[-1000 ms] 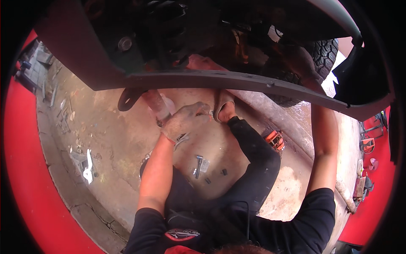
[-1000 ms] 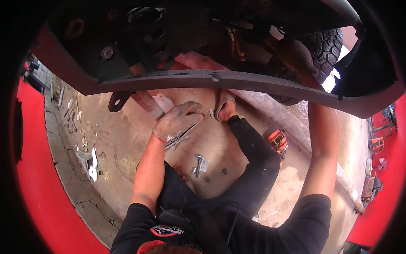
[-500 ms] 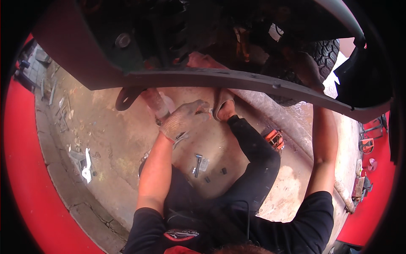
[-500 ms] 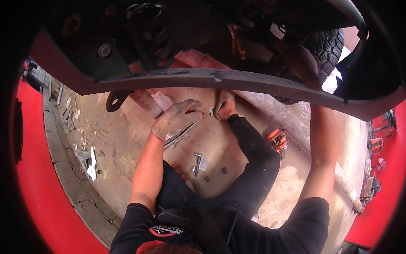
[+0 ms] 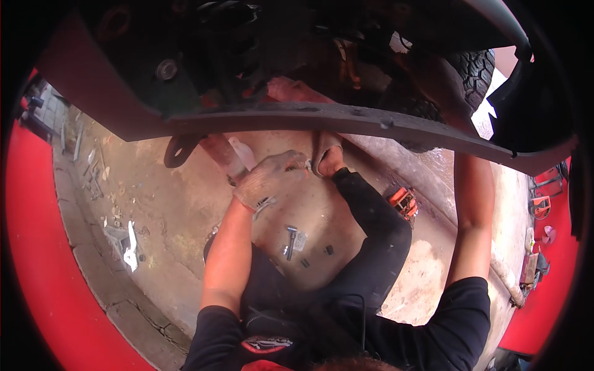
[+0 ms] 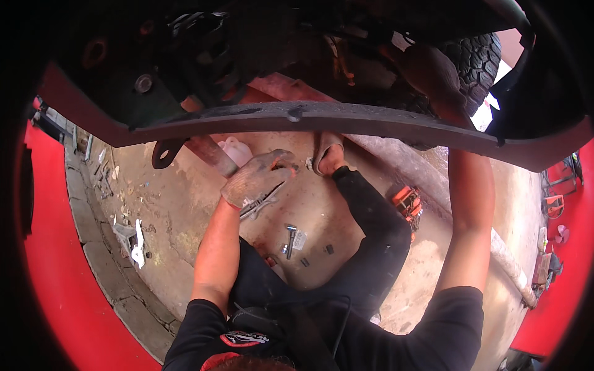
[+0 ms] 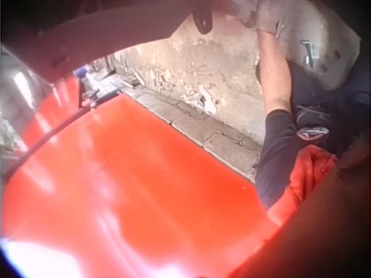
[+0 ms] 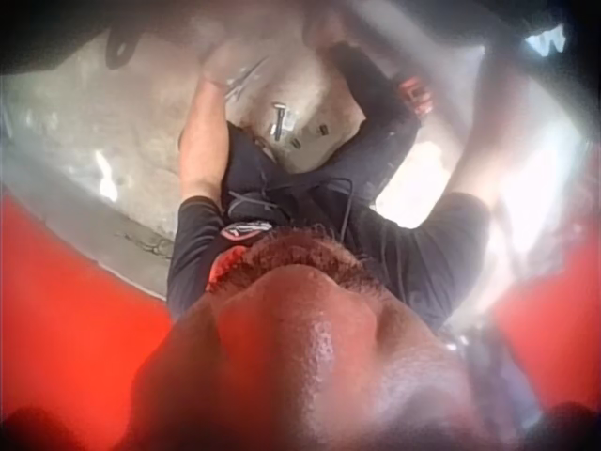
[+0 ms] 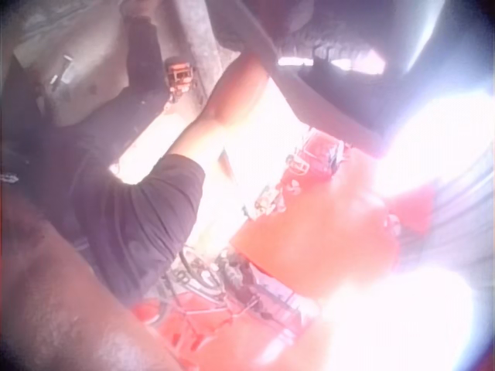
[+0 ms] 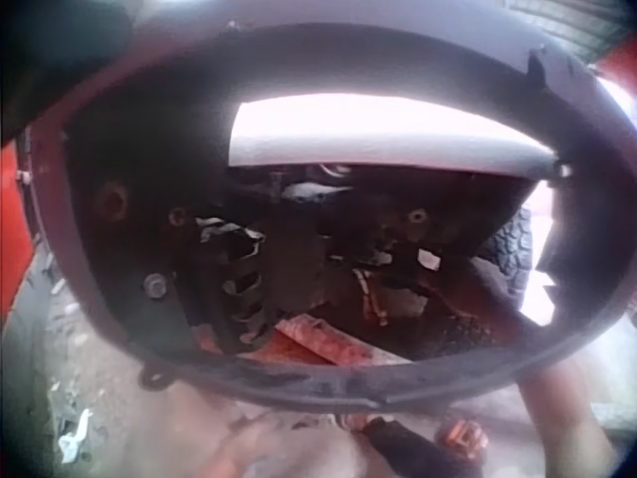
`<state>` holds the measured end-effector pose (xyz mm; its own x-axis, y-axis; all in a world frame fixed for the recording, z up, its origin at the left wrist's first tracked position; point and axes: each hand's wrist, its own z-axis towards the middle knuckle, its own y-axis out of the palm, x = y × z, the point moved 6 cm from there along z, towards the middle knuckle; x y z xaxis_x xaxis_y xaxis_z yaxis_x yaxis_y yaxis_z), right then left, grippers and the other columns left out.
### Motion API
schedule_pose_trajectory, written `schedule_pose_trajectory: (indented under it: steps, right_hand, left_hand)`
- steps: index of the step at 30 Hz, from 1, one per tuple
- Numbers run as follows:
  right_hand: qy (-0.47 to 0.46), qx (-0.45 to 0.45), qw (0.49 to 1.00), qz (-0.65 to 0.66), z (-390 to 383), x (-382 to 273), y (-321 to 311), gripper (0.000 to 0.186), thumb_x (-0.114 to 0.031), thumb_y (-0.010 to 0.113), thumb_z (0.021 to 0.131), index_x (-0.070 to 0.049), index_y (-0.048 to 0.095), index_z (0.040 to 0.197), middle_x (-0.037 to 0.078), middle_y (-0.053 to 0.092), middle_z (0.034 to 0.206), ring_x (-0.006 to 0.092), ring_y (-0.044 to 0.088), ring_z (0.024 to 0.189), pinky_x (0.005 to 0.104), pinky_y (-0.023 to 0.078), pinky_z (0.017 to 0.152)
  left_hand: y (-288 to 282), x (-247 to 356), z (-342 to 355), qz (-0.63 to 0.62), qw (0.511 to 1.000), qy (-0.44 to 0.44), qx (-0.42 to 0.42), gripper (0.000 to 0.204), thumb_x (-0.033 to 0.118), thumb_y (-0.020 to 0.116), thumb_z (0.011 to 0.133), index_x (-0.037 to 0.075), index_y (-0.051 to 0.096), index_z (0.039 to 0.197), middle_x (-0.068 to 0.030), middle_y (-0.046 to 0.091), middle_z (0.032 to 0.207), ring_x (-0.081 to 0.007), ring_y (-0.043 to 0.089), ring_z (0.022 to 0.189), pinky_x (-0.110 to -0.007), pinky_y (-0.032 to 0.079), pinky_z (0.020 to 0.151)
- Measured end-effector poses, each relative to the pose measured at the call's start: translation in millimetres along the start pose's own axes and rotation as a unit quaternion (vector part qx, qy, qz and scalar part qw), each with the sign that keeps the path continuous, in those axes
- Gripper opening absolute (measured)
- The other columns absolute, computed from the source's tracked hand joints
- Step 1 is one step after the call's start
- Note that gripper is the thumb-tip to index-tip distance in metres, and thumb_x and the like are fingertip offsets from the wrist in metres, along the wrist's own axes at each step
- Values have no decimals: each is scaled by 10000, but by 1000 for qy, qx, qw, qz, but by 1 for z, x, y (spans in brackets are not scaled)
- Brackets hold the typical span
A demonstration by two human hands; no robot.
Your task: The person works under the front bumper of a vehicle, reaching into the engine or suspension area with gloved hands and later using a long metal bar.
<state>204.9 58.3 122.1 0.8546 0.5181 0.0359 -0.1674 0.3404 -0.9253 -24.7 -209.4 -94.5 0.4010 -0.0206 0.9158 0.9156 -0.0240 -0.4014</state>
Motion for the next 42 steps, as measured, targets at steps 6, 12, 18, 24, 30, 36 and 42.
schedule_pose_trajectory:
  steps: [6,12,18,24,30,36,42]
  right_hand:
    - [-18,35,997,70,8,9,0,619,-638,565,982,-55,765,1041,223,756,970,420,735,954,516,558,827]
    - [16,-7,994,108,-11,27,35,688,-688,513,993,-60,789,1045,235,762,986,442,724,1018,525,540,891]
    - [43,7,982,185,-32,31,73,711,-721,531,982,-55,777,1018,269,735,954,434,721,984,495,515,826]
    - [82,7,967,239,-38,-2,80,705,-713,539,980,-53,776,1052,265,738,1000,442,709,1031,485,514,877]
    - [83,-10,970,227,-33,3,80,707,-723,520,980,-76,782,1089,247,749,1033,441,704,1054,477,512,904]
    - [81,2,969,234,-30,5,93,706,-727,493,987,-89,782,1073,242,747,1062,430,701,1089,475,515,917]
    - [31,11,971,235,-22,15,100,646,-682,510,1001,-100,776,1087,236,749,1061,435,695,1089,466,526,916]
  left_hand:
    - [-11,3,-8,33,998,-55,28,487,265,711,965,9,625,1371,-117,735,1151,-178,672,1045,-333,529,941]
    - [-9,11,-2,49,998,-40,16,492,265,702,963,-9,623,1365,-135,735,1145,-190,679,1054,-331,529,951]
    - [0,9,-3,10,1000,-27,7,491,242,703,949,-24,626,1354,-124,739,1153,-193,677,1072,-327,520,964]
    - [-1,11,-6,9,999,-31,16,493,241,702,948,-27,625,1356,-119,742,1178,-196,675,1096,-327,516,981]
    - [-4,9,-4,-6,1000,-13,12,476,226,698,951,-20,626,1352,-117,742,1176,-196,675,1098,-331,517,988]
    - [-1,5,-2,-11,999,-37,11,485,228,693,951,-30,624,1356,-125,740,1172,-207,679,1110,-334,517,994]
    - [-5,9,-7,7,999,-46,18,471,264,708,945,-20,648,1316,-160,746,1147,-273,701,1089,-362,511,987]
